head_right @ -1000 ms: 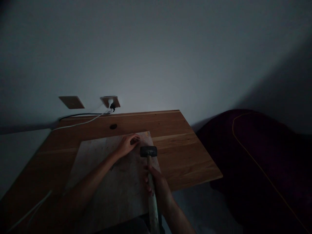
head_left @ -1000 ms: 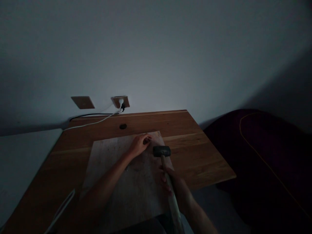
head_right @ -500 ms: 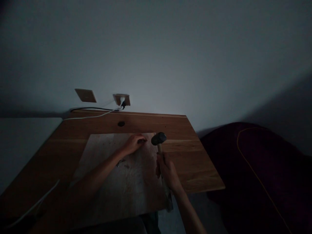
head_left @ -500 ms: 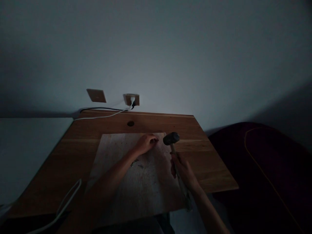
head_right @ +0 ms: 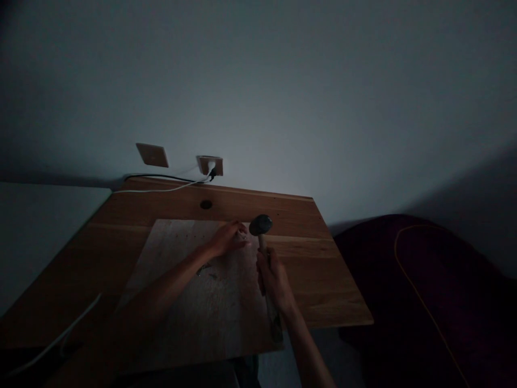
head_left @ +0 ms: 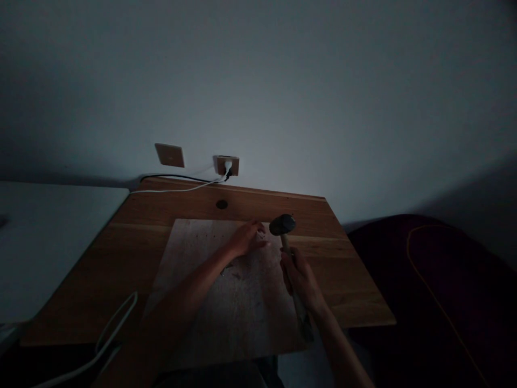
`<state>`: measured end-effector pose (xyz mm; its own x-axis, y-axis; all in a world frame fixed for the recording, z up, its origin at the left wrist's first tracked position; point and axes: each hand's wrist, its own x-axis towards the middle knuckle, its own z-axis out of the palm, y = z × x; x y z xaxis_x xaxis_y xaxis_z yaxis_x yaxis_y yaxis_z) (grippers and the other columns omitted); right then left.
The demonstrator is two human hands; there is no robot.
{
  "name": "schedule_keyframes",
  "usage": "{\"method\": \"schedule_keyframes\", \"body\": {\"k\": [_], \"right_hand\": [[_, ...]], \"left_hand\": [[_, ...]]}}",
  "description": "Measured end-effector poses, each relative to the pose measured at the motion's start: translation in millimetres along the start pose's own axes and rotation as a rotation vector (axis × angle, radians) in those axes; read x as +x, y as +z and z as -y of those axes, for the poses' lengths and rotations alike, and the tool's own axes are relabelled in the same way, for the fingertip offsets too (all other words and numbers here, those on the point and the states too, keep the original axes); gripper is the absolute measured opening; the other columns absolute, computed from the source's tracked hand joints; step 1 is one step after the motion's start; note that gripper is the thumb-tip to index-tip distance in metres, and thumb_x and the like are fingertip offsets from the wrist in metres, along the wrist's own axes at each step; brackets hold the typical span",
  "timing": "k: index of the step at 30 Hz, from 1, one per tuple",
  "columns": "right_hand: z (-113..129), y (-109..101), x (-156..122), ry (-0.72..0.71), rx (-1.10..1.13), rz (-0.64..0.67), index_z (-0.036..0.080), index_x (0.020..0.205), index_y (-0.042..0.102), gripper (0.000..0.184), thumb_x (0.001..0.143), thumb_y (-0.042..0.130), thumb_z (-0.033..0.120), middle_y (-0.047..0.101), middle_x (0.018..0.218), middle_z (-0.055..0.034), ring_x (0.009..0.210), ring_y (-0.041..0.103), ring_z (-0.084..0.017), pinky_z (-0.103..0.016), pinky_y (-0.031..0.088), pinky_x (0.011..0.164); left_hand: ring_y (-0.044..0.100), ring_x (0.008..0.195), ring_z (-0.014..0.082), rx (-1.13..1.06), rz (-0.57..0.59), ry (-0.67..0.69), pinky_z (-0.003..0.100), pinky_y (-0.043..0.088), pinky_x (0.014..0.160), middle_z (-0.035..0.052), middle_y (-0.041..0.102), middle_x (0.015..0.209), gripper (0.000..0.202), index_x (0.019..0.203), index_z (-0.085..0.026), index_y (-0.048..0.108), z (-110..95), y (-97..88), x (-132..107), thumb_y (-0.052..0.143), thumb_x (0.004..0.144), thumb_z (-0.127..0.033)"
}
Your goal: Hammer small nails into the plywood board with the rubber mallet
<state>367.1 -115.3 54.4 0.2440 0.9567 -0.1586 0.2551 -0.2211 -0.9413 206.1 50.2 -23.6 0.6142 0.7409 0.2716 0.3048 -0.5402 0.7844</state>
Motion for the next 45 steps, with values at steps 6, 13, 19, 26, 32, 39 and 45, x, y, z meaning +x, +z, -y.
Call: {"method": "schedule_keyframes", "body": {"k": [6,13,19,26,32,39,45], "right_hand": [[7,6,1,0.013,-0.016,0.007,0.023,0.107,0.054,0.048,0.093,0.056,0.068,0.047,0.057,0.0125,0.033,0.04,-0.009,-0.02,0.032,0.031],[-6,9,3,0.015,-0.081,0.024,0.024,0.102,0.053,0.044,0.093,0.054,0.067,0.049,0.051,0.0117,0.033,0.043,-0.01,-0.021,0.031,0.031],[-9,10,0,0.025,-0.086,0.032,0.023,0.102,0.055,0.043,0.093,0.054,0.065,0.051,0.053,0.0106,0.035,0.045,-0.011,-0.021,0.034,0.032],[-3,9,-3,0.059,-0.046,0.033,0.024,0.101,0.055,0.046,0.089,0.057,0.068,0.048,0.054,0.0111,0.034,0.044,-0.011,-0.021,0.033,0.031],[-3,9,-2,0.038,-0.015,-0.002,0.021,0.108,0.057,0.05,0.091,0.057,0.068,0.048,0.054,0.0111,0.034,0.043,-0.01,-0.021,0.033,0.031],[5,7,-3,0.003,-0.014,-0.038,0.021,0.109,0.06,0.05,0.092,0.059,0.068,0.05,0.056,0.0103,0.035,0.043,-0.01,-0.021,0.033,0.032],[3,6,-4,0.04,-0.002,-0.031,0.02,0.116,0.061,0.054,0.09,0.061,0.068,0.049,0.055,0.0108,0.035,0.044,-0.011,-0.022,0.035,0.032]], "left_hand": [[0.07,0.093,0.0203,-0.027,0.018,0.0,0.034,0.054,0.089,0.0045,0.072,0.1,0.007,0.097,-0.02,0.076,2,0.9,0,0.069,0.094,-0.019],[0.069,0.111,0.0295,0.04,-0.013,-0.031,0.043,0.057,0.096,0.011,0.065,0.128,0.062,0.128,-0.02,0.065,1,2.4,-1,0.092,0.075,-0.035],[0.068,0.111,0.0291,0.063,0.002,-0.074,0.041,0.056,0.095,0.011,0.064,0.129,0.054,0.125,-0.021,0.065,-3,1.5,0,0.089,0.08,-0.038],[0.069,0.093,0.0239,0.092,0.028,-0.097,0.034,0.053,0.084,0.0084,0.07,0.104,0.01,0.097,-0.017,0.073,-4,1.3,3,0.072,0.088,-0.014],[0.071,0.092,0.023,0.027,0.054,-0.069,0.033,0.053,0.085,0.0071,0.074,0.099,0.004,0.093,-0.017,0.076,-1,1.9,5,0.073,0.089,-0.017],[0.07,0.097,0.0239,0.056,-0.018,-0.048,0.035,0.054,0.088,0.0072,0.072,0.108,0.017,0.095,-0.018,0.073,-1,1.6,2,0.082,0.086,-0.031],[0.071,0.093,0.021,-0.005,0.061,-0.027,0.032,0.052,0.085,0.006,0.073,0.101,0.007,0.097,-0.018,0.075,-1,0.9,3,0.07,0.092,-0.017]]}}
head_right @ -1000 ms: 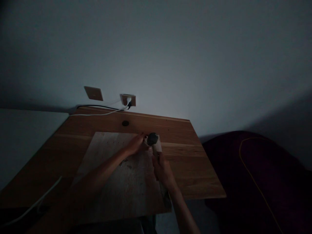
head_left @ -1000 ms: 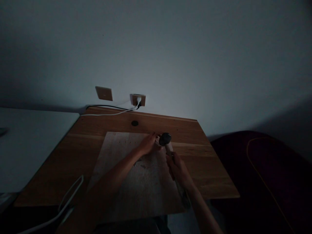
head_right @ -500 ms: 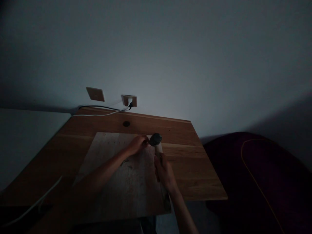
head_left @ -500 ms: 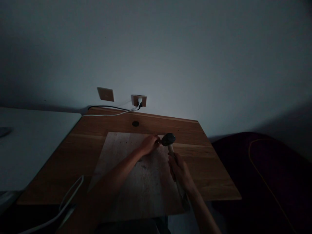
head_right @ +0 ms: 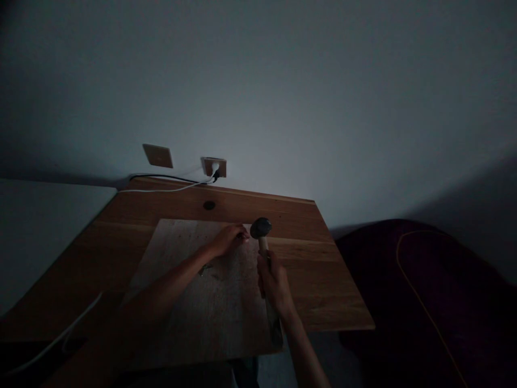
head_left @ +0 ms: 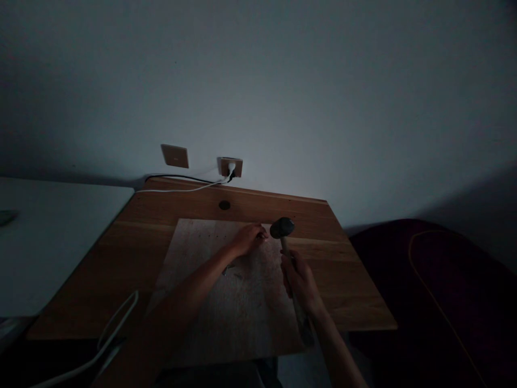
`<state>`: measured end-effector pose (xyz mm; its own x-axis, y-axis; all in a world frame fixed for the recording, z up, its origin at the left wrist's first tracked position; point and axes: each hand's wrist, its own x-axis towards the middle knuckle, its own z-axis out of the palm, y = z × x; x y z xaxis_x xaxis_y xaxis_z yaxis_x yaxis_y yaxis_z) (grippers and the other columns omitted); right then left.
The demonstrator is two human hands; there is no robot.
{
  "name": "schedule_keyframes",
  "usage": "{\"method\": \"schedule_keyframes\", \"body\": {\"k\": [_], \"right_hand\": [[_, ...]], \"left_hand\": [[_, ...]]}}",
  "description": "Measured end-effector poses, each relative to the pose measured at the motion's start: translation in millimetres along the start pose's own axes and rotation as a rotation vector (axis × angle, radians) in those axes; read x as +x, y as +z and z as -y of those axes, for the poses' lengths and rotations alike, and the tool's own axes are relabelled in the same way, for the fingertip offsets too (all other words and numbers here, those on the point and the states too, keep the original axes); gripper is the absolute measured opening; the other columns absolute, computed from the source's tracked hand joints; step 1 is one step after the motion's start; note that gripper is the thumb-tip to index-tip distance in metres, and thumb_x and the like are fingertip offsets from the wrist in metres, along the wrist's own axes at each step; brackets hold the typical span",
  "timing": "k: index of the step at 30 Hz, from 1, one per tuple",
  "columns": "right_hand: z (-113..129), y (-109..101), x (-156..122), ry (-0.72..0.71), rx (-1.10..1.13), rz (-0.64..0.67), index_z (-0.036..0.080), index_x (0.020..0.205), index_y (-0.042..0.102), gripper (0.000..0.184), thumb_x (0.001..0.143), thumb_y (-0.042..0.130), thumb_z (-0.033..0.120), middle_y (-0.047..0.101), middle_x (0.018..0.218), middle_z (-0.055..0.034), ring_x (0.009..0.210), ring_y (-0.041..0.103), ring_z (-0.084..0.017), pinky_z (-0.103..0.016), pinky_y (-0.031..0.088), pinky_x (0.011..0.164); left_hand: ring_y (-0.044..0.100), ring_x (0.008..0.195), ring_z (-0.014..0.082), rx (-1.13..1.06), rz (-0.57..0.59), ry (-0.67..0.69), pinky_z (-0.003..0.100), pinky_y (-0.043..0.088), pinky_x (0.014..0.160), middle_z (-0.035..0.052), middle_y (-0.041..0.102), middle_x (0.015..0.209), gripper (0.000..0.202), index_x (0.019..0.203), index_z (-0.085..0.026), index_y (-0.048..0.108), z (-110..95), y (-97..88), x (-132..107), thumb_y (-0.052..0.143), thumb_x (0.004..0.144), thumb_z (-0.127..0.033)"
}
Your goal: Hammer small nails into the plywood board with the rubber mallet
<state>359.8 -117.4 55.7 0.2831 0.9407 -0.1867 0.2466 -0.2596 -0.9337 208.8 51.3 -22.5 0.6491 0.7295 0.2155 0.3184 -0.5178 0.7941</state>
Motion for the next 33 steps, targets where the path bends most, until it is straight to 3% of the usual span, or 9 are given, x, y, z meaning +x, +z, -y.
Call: {"method": "schedule_keyframes", "body": {"k": [5,10,13,20,23,33], "right_hand": [[3,0,-1,-0.013,0.01,0.003,0.021,0.111,0.062,0.052,0.09,0.062,0.068,0.049,0.055,0.0101,0.036,0.044,-0.011,-0.022,0.035,0.033],[4,1,-1,0.016,0.013,0.006,0.021,0.111,0.061,0.051,0.089,0.063,0.067,0.049,0.057,0.0102,0.036,0.045,-0.011,-0.022,0.035,0.032],[2,2,-1,0.014,0.023,0.008,0.021,0.108,0.059,0.05,0.089,0.061,0.068,0.049,0.058,0.0104,0.035,0.043,-0.01,-0.022,0.034,0.031],[-2,2,2,-0.004,-0.056,0.04,0.023,0.107,0.059,0.047,0.09,0.058,0.067,0.048,0.055,0.0111,0.034,0.044,-0.01,-0.021,0.033,0.031],[-4,1,4,0.004,-0.103,0.056,0.024,0.096,0.057,0.043,0.088,0.059,0.066,0.051,0.053,0.0097,0.032,0.045,-0.011,-0.021,0.031,0.031],[-8,5,3,-0.004,-0.17,0.042,0.023,0.104,0.058,0.044,0.09,0.053,0.064,0.057,0.056,0.0073,0.034,0.05,-0.013,-0.022,0.035,0.031]], "left_hand": [[0.068,0.097,0.0235,0.055,-0.066,-0.025,0.034,0.052,0.087,0.0062,0.07,0.109,0.024,0.101,-0.02,0.074,-2,0.0,-1,0.085,0.084,-0.033],[0.069,0.092,0.0212,0.011,-0.036,-0.033,0.033,0.052,0.086,0.006,0.072,0.1,0.004,0.092,-0.018,0.074,-1,-0.8,1,0.075,0.09,-0.021],[0.071,0.094,0.0212,0.003,0.0,-0.024,0.033,0.053,0.087,0.0069,0.073,0.103,0.007,0.096,-0.017,0.075,-1,-2.7,0,0.069,0.092,-0.017],[0.069,0.111,0.0288,0.078,-0.039,-0.028,0.04,0.055,0.097,0.0094,0.066,0.127,0.058,0.129,-0.022,0.067,-1,0.1,-2,0.09,0.077,-0.033],[0.068,0.117,0.0309,0.079,-0.046,-0.035,0.042,0.054,0.101,0.01,0.066,0.131,0.055,0.127,-0.023,0.068,1,2.0,-1,0.089,0.078,-0.032],[0.069,0.117,0.0333,0.068,-0.024,-0.026,0.045,0.055,0.102,0.0129,0.066,0.132,0.057,0.127,-0.02,0.069,1,1.0,-1,0.091,0.076,-0.035]]}}
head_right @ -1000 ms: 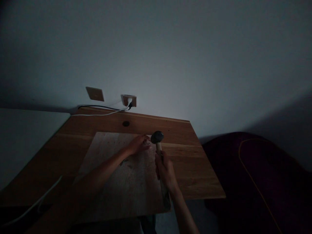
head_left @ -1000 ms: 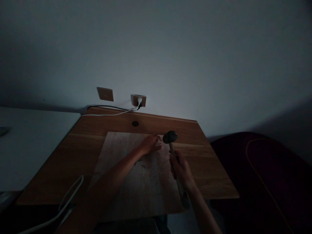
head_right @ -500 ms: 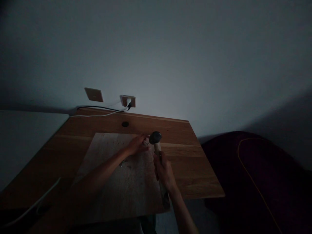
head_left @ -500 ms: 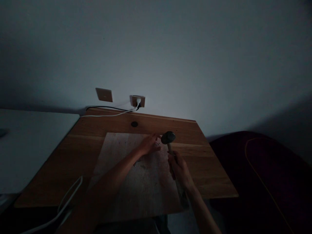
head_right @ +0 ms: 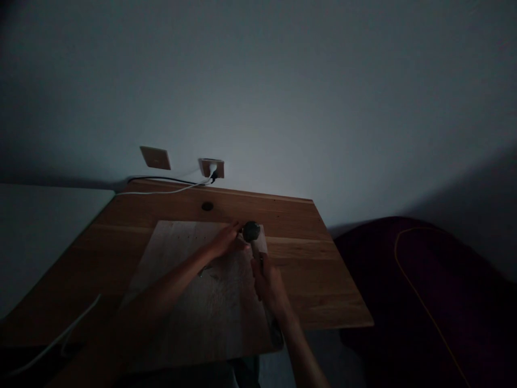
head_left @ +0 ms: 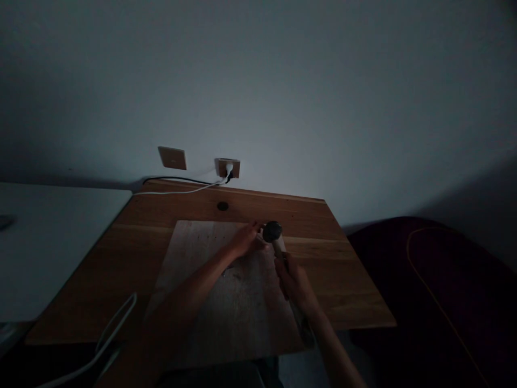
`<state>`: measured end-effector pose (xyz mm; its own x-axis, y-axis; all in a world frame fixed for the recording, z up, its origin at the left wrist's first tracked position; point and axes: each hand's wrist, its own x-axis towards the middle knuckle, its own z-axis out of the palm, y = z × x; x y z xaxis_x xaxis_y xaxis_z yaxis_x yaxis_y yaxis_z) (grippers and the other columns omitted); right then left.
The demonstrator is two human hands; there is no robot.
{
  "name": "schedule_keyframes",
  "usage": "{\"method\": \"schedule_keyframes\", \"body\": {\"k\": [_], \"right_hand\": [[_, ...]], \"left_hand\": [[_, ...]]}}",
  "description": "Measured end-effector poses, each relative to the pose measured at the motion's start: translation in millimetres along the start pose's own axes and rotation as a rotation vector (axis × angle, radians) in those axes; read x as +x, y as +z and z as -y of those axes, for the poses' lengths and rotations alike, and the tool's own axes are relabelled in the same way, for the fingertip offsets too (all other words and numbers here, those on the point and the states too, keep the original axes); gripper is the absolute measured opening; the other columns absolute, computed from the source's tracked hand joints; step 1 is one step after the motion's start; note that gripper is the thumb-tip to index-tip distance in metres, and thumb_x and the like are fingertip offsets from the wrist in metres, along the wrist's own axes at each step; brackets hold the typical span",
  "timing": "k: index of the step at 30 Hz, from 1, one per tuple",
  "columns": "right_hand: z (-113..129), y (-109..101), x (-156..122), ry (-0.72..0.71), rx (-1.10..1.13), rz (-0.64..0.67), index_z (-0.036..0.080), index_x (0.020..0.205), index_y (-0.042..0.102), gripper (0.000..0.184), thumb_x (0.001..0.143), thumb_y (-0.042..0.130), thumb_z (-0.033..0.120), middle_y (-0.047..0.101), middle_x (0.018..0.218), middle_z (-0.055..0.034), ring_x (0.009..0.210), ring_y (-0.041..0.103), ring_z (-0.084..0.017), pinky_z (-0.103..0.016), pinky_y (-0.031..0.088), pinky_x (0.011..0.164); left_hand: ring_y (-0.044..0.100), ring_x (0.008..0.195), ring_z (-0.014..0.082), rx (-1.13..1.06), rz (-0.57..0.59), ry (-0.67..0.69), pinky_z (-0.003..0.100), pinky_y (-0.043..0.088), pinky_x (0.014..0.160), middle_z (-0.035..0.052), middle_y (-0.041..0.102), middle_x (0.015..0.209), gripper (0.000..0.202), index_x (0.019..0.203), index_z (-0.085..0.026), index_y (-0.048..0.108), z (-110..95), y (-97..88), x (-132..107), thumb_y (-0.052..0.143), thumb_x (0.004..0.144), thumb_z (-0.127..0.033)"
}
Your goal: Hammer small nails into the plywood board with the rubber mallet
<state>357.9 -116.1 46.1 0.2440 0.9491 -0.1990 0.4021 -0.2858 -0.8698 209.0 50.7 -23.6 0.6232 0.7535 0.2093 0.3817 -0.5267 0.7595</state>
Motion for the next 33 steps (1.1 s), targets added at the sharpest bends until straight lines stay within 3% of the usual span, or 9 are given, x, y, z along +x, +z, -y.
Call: {"method": "schedule_keyframes", "body": {"k": [4,7,10,15,19,23,26,29,33], "right_hand": [[3,1,0,-0.01,-0.009,0.02,0.023,0.106,0.059,0.046,0.091,0.052,0.066,0.054,0.052,0.0086,0.034,0.051,-0.014,-0.022,0.036,0.032],[3,0,-1,-0.009,-0.002,0.023,0.023,0.102,0.059,0.047,0.089,0.054,0.067,0.056,0.056,0.0075,0.034,0.05,-0.013,-0.022,0.036,0.031],[-5,-2,-5,-0.011,0.001,-0.016,0.022,0.11,0.058,0.05,0.092,0.049,0.068,0.055,0.057,0.0081,0.035,0.051,-0.013,-0.023,0.037,0.032],[-30,-5,-10,0.003,-0.048,-0.061,0.021,0.105,0.062,0.047,0.094,0.047,0.065,0.065,0.06,0.0007,0.044,0.064,-0.02,-0.027,0.046,0.041],[-42,-4,-8,-0.034,-0.069,-0.109,0.022,0.103,0.066,0.048,0.091,0.052,0.065,0.081,0.094,-0.0151,0.088,0.081,-0.031,-0.034,0.059,0.071],[-47,-1,-7,-0.058,-0.077,-0.115,0.021,0.106,0.068,0.05,0.094,0.048,0.065,0.082,0.1,-0.0171,0.094,0.081,-0.033,-0.036,0.06,0.079],[-49,1,-9,-0.079,-0.073,-0.113,0.02,0.112,0.068,0.05,0.096,0.047,0.063,0.083,0.105,-0.017,0.097,0.081,-0.032,-0.036,0.059,0.082],[-50,0,-8,-0.086,-0.07,-0.112,0.019,0.112,0.068,0.051,0.096,0.046,0.063,0.083,0.101,-0.0173,0.093,0.081,-0.032,-0.036,0.059,0.078],[-50,-1,-7,-0.086,-0.067,-0.109,0.02,0.108,0.069,0.049,0.096,0.048,0.062,0.083,0.096,-0.0155,0.089,0.081,-0.031,-0.034,0.059,0.072]], "left_hand": [[0.067,0.122,0.0324,-0.008,0.026,0.028,0.045,0.053,0.107,0.0106,0.067,0.133,0.061,0.129,-0.022,0.067,-2,-2.6,4,0.089,0.072,-0.021],[0.064,0.126,0.0303,-0.028,0.039,0.084,0.044,0.052,0.11,0.0107,0.065,0.136,0.062,0.132,-0.022,0.064,-5,-16.5,0,0.081,0.074,-0.011],[0.065,0.117,0.0281,0.065,0.059,0.111,0.042,0.054,0.104,0.0116,0.065,0.129,0.046,0.125,-0.02,0.066,-10,-41.3,-16,0.074,0.081,-0.012],[0.068,0.103,0.026,0.342,0.258,0.239,0.037,0.055,0.093,0.0078,0.069,0.108,0.018,0.1,-0.019,0.071,-28,-74.2,-53,0.075,0.083,-0.016],[0.07,0.101,0.0267,0.496,0.278,0.323,0.038,0.054,0.093,0.007,0.072,0.103,0.018,0.101,-0.019,0.072,-46,-69.4,-71,0.078,0.085,-0.018],[0.071,0.091,0.0247,0.604,0.31,0.426,0.037,0.054,0.087,0.0058,0.072,0.097,0.025,0.112,-0.02,0.071,-53,-48.5,-77,0.072,0.089,-0.009],[0.071,0.087,0.0227,0.604,0.322,0.455,0.036,0.054,0.086,0.0048,0.071,0.09,0.017,0.099,-0.02,0.073,-51,-39.9,-74,0.067,0.092,-0.006],[0.072,0.087,0.0226,0.488,0.256,0.375,0.035,0.055,0.085,0.0048,0.072,0.091,0.016,0.096,-0.02,0.076,-42,-42.8,-63,0.07,0.089,-0.007],[0.073,0.083,0.019,0.145,0.026,0.116,0.03,0.055,0.079,0.0028,0.076,0.091,0.017,0.1,-0.02,0.077,-25,-52.2,-40,0.07,0.09,-0.009]]}}
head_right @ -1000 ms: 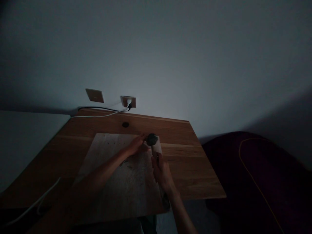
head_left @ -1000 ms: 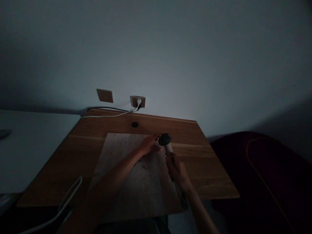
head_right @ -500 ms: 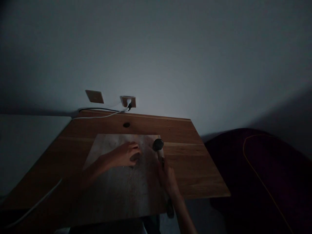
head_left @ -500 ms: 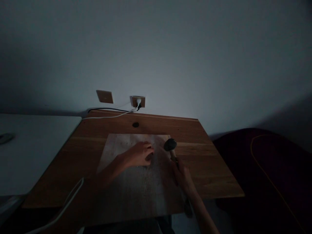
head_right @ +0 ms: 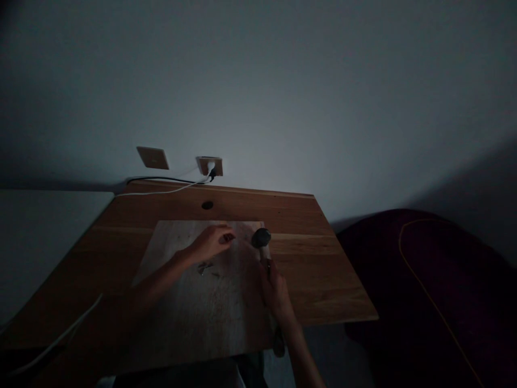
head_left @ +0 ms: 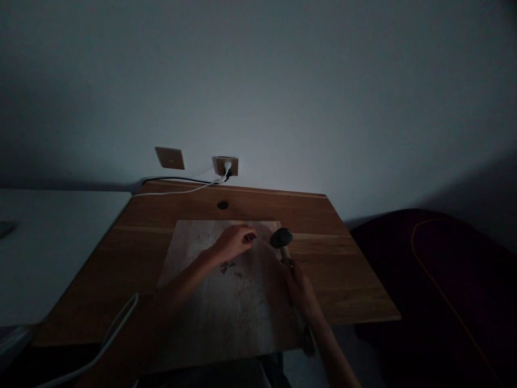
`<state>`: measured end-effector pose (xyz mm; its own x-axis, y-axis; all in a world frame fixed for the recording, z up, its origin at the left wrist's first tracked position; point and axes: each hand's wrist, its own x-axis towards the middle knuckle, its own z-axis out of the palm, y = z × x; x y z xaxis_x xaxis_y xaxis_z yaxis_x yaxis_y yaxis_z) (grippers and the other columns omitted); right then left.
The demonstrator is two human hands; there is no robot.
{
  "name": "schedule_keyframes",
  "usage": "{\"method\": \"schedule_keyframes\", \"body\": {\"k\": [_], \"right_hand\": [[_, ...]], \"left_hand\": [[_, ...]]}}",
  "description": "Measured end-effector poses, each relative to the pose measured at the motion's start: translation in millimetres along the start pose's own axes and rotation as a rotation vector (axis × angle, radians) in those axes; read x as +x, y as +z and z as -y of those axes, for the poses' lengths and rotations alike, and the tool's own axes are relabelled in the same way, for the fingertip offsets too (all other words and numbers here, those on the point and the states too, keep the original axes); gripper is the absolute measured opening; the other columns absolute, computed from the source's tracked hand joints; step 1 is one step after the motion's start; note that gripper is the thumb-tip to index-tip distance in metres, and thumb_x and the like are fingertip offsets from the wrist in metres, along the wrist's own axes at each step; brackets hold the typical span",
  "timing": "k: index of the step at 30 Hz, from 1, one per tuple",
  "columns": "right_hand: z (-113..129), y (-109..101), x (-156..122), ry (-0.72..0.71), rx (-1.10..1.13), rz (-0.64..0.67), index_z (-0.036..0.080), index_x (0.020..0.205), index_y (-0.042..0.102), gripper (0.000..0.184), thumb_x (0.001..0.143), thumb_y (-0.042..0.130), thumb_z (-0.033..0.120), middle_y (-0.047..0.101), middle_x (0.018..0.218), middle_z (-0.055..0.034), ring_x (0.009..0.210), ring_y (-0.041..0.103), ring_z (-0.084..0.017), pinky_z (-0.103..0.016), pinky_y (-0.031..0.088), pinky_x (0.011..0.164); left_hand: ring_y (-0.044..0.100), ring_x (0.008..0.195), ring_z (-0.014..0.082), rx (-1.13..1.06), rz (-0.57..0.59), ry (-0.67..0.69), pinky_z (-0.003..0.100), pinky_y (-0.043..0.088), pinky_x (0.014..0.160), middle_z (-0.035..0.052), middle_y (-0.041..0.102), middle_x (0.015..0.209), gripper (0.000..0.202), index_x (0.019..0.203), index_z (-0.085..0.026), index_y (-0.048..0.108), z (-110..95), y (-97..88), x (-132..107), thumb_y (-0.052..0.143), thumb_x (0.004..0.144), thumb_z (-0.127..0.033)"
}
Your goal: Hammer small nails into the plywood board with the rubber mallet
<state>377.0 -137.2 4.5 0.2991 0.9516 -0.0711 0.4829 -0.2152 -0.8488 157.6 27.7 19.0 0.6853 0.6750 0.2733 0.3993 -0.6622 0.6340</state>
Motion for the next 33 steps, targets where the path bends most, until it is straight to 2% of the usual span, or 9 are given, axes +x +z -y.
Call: {"method": "schedule_keyframes", "body": {"k": [3,7,12,19,28,33], "right_hand": [[-1,0,0,-0.004,0.003,-0.002,0.02,0.111,0.069,0.048,0.098,0.047,0.06,0.083,0.097,-0.0145,0.089,0.081,-0.03,-0.033,0.059,0.072],[-2,1,-1,-0.007,0.005,-0.002,0.019,0.112,0.069,0.047,0.099,0.048,0.059,0.083,0.103,-0.0154,0.094,0.081,-0.03,-0.033,0.059,0.078],[-2,2,-1,0.011,-0.002,-0.016,0.019,0.113,0.069,0.049,0.098,0.049,0.06,0.083,0.101,-0.0149,0.09,0.081,-0.03,-0.032,0.059,0.075],[2,2,-3,0.01,0.014,-0.02,0.018,0.116,0.071,0.051,0.1,0.048,0.061,0.082,0.1,-0.0137,0.092,0.081,-0.029,-0.032,0.06,0.077],[1,3,-3,0.032,0.017,-0.02,0.018,0.117,0.069,0.053,0.099,0.048,0.063,0.083,0.098,-0.0147,0.092,0.08,-0.031,-0.033,0.058,0.073],[4,1,-3,0.025,0.015,-0.013,0.019,0.111,0.07,0.051,0.099,0.048,0.062,0.083,0.098,-0.0147,0.095,0.08,-0.032,-0.034,0.058,0.076]], "left_hand": [[0.073,0.08,0.0175,-0.114,-0.087,-0.105,0.029,0.056,0.079,0.0017,0.077,0.087,0.013,0.096,-0.02,0.076,12,1.8,10,0.069,0.091,-0.009],[0.074,0.081,0.0187,-0.058,-0.077,-0.142,0.03,0.056,0.08,0.003,0.079,0.091,0.014,0.095,-0.02,0.076,16,13.3,14,0.072,0.089,-0.009],[0.075,0.084,0.019,-0.077,-0.103,-0.147,0.03,0.058,0.083,0.003,0.08,0.091,0.015,0.096,-0.021,0.077,16,22.0,18,0.072,0.089,-0.009],[0.076,0.085,0.0192,-0.094,-0.111,-0.147,0.03,0.057,0.083,0.0037,0.08,0.092,0.016,0.097,-0.02,0.077,18,20.8,18,0.072,0.089,-0.007],[0.073,0.082,0.0179,-0.065,-0.099,-0.128,0.029,0.056,0.081,0.0032,0.078,0.09,0.018,0.094,-0.02,0.077,21,22.2,16,0.07,0.087,-0.005],[0.073,0.083,0.0186,-0.076,-0.111,-0.126,0.03,0.056,0.081,0.0037,0.077,0.091,0.016,0.096,-0.02,0.077,24,23.7,15,0.07,0.088,-0.007]]}}
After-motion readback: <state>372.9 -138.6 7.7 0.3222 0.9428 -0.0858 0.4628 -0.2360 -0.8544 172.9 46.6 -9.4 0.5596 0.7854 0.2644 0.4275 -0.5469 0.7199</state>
